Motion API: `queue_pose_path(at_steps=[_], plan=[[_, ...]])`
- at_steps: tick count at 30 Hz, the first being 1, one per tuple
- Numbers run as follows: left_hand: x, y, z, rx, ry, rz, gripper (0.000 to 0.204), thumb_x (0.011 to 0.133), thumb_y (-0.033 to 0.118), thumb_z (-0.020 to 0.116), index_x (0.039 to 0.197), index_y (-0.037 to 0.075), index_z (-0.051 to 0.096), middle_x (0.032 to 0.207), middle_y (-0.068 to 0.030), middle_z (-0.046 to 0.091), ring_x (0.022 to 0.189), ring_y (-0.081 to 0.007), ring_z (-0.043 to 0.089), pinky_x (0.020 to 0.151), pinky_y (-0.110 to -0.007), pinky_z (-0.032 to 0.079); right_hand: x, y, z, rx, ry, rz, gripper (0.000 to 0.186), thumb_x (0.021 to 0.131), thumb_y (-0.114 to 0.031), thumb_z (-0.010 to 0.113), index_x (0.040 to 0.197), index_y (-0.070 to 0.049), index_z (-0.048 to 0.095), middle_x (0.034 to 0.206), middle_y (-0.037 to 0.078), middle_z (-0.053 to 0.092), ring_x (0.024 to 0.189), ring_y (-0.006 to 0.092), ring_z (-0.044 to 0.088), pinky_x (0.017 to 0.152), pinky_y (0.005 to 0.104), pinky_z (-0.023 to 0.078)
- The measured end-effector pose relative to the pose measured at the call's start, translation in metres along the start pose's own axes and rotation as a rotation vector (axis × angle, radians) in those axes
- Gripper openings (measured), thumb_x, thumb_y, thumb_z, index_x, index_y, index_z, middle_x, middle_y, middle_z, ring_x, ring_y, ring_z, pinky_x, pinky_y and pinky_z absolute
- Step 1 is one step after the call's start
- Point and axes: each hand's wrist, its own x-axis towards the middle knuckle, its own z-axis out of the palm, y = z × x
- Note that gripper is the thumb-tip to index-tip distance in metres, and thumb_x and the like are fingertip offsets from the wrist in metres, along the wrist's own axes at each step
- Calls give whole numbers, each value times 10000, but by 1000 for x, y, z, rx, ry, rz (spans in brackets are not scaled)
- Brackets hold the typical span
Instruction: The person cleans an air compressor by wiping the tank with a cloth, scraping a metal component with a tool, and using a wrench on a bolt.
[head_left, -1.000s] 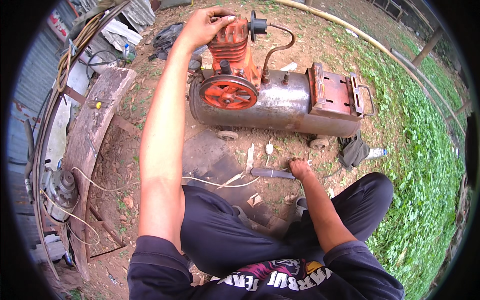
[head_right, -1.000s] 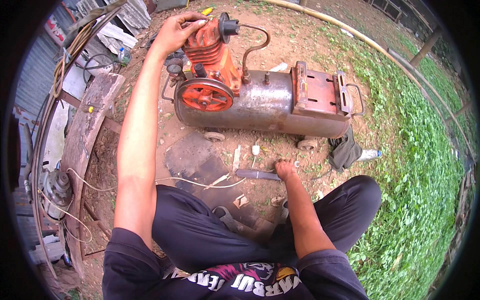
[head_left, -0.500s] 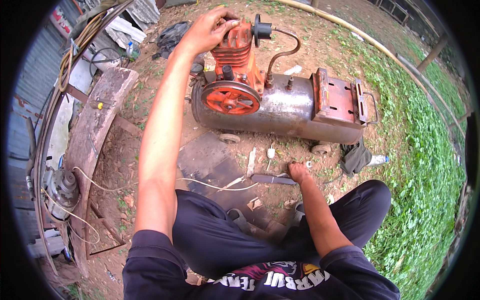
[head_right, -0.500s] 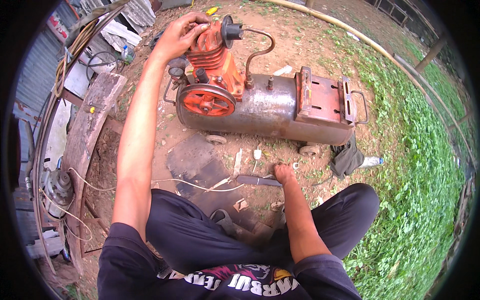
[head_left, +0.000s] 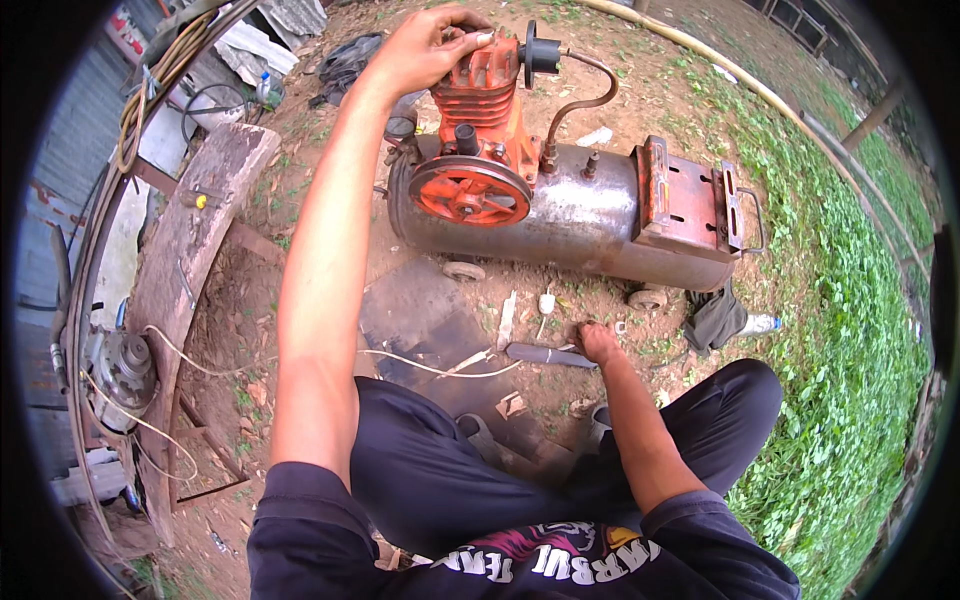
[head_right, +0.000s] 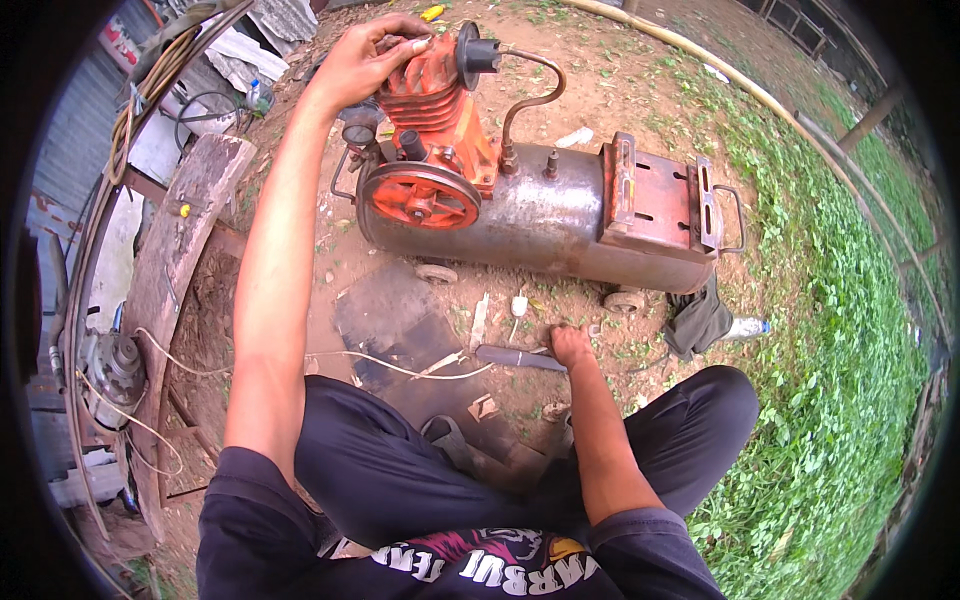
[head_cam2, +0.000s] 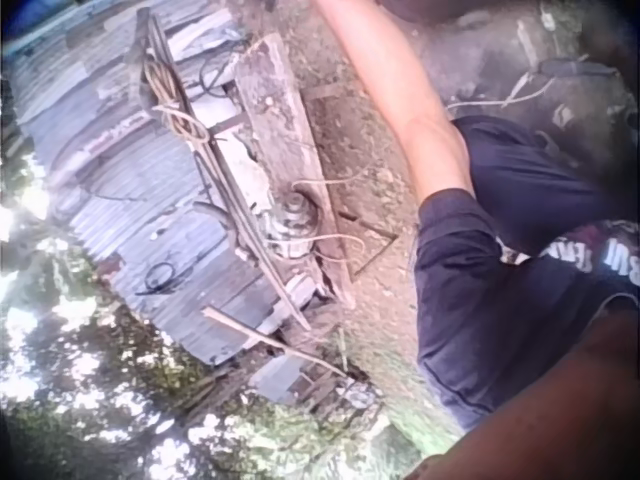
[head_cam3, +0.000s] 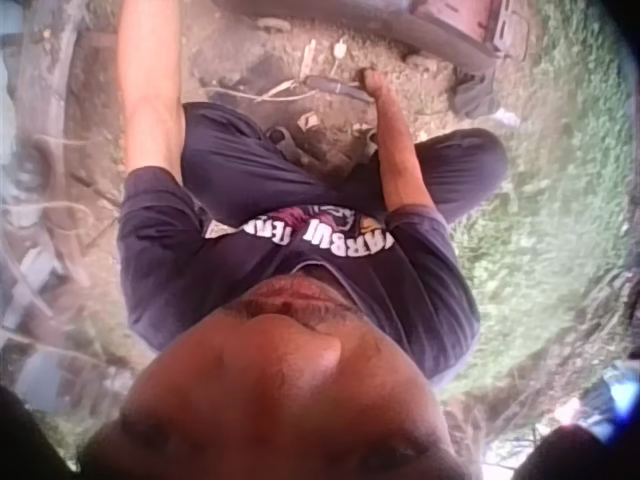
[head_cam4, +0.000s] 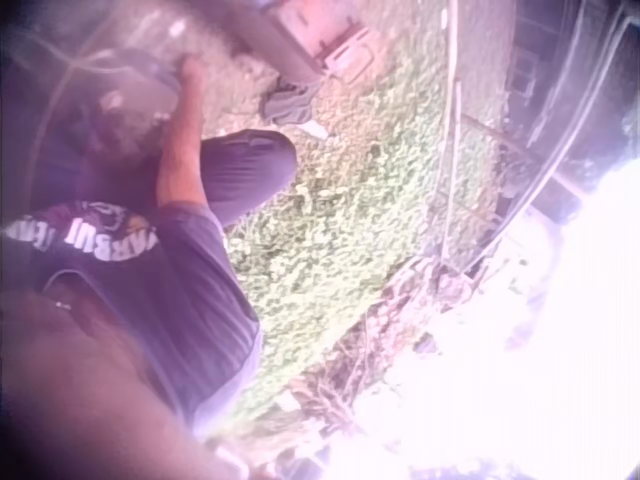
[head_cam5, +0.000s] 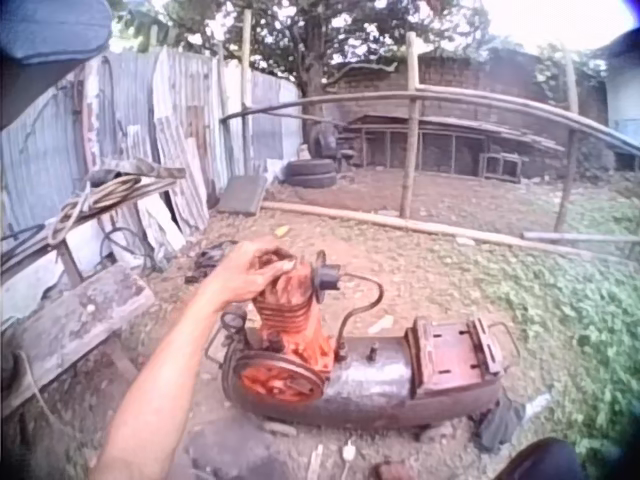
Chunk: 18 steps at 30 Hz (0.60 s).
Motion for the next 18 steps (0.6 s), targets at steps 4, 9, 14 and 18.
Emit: queue_pose_path(at_steps=[4,9,14,18], plan=[[5,-2,2,-70,58,27,239,929,168,659,1104,6,638,1039,-40,669,990,-108,609,891,-283,496,1,5,1,-47,8,3,550,936,-581,454,1065,-68,604,1033,170,675,1047,313,627,1070,550,324],[3,-3,-1,-87,79,-113,265,907,203,698,1080,10,645,974,-45,680,931,-105,644,827,-263,521,-4,-1,-3,-75,2,0,508,950,-557,445,1088,-92,596,1032,150,684,1022,292,656,1064,549,330],[5,9,3,38,94,-167,287,862,286,753,949,28,664,871,-15,678,777,-55,609,668,-230,498,-8,-5,-10,-65,2,15,460,965,-505,446,1097,-91,597,1070,148,680,1035,286,655,1070,526,336],[7,30,5,137,35,-319,299,885,321,722,938,30,678,879,-15,681,791,-58,606,689,-241,496,-8,-2,-13,-51,-39,39,329,978,-365,457,1100,-97,603,1091,141,677,1036,276,657,1071,512,344]])
